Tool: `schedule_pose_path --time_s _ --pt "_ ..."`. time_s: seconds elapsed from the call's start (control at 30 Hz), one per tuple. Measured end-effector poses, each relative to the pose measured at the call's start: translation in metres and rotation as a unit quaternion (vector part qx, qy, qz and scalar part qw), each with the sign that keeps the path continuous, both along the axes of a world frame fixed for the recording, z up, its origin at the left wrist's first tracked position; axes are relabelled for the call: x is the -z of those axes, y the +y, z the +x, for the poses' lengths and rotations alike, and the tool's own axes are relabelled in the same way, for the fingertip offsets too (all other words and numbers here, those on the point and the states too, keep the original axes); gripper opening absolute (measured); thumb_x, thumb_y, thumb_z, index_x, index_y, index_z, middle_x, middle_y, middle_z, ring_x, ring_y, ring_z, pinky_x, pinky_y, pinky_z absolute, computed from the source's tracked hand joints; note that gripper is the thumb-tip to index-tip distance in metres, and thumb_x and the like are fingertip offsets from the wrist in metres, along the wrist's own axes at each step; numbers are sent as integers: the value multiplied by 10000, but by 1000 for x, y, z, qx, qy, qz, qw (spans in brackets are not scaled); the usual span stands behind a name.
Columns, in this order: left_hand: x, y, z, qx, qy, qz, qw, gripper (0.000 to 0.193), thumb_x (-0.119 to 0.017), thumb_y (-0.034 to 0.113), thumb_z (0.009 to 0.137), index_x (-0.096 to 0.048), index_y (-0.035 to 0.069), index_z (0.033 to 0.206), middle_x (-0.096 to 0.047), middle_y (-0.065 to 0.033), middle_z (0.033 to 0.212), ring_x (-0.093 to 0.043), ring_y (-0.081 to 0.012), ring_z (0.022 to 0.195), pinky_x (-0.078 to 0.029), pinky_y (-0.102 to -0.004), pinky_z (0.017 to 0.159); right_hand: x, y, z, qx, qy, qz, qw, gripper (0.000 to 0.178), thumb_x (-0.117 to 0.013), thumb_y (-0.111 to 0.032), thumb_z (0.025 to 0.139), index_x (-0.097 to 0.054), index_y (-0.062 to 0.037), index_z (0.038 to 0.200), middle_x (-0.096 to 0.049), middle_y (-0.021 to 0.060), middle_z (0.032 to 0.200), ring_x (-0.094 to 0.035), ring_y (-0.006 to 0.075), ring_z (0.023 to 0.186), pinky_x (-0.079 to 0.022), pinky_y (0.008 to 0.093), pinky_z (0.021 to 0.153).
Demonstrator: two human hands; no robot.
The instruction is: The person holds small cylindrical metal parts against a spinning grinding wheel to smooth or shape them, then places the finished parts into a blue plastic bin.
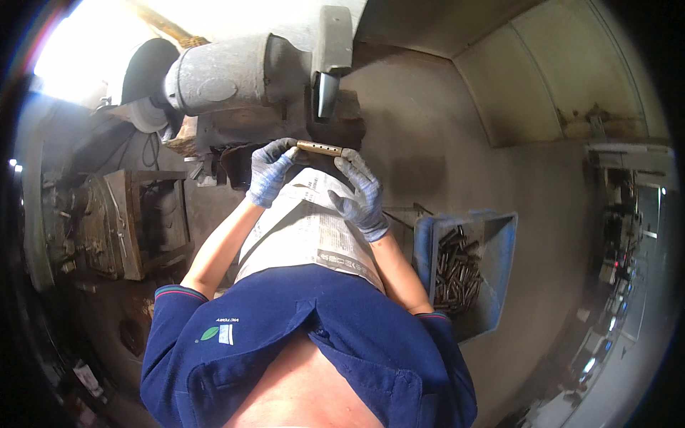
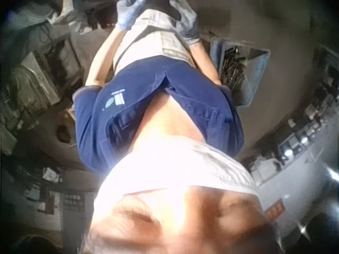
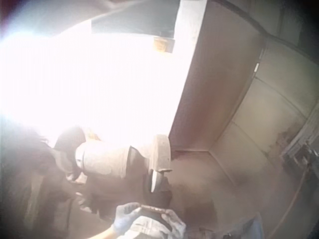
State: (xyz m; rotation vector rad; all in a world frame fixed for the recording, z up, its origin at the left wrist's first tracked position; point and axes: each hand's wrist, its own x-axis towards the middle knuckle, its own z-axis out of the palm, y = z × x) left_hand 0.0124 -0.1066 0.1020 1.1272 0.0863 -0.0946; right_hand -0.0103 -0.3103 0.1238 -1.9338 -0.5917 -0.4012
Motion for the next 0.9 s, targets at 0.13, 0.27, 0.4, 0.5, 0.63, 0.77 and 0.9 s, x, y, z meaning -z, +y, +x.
schedule_pose_path --time_s 0.13,0.27,0.4,0.5,0.63,0.77,0.9 --pt "-19 -12 -12 43 -9 -6 999 193 -595 46 868 -612 -65 1025 -659 -88 867 -622 -127 763 -521 -263 716 -25 -8 -34 46 -35 -54 997 522 -742 -331 726 -618 1 1110 -546 193 1205 -531 328 1134 -430 389 955" --pt "-31 -29 -21 105 -27 -11 994 204 -600 47 866 -610 -63 1037 -662 -90 867 -622 -127 771 -515 -261 729 -40 -16 -62 89 -33 -62 994 497 -704 -358 763 -622 -17 1116 -541 173 1203 -518 308 1136 -407 390 973" --pt "-27 -47 -28 147 -13 46 988 218 -623 62 856 -619 -53 1041 -656 -51 874 -585 -87 784 -489 -234 730 -41 -38 -77 138 -35 -47 989 474 -744 -268 718 -626 -20 1105 -550 193 1188 -539 321 1117 -435 376 948" --pt "-18 -50 -24 195 -33 158 967 268 -660 115 841 -620 -53 1045 -657 -57 895 -572 -84 790 -483 -231 720 -36 -56 -92 168 -20 -34 985 466 -750 -240 694 -630 -15 1084 -558 184 1175 -529 313 1130 -420 367 960" --pt "-23 -49 -34 180 68 77 978 268 -647 58 833 -588 -79 1055 -642 -64 861 -584 -108 725 -478 -231 658 -28 -127 -144 261 57 -64 962 482 -747 -277 696 -629 -2 1074 -567 179 1155 -525 311 1124 -412 375 963" --pt "49 -3 -40 93 93 130 983 178 -629 16 828 -634 -24 1002 -629 -9 862 -542 -56 723 -432 -173 675 -33 -185 -201 406 112 -71 904 367 -744 -175 685 -642 6 987 -595 164 1079 -573 300 1025 -443 357 911" --pt "74 29 -59 81 104 146 980 175 -592 44 853 -639 -29 1004 -635 -19 869 -567 -78 748 -462 -207 680 6 -242 -234 499 194 -191 823 389 -757 -230 705 -639 -1 996 -628 166 995 -592 307 956 -456 344 867"
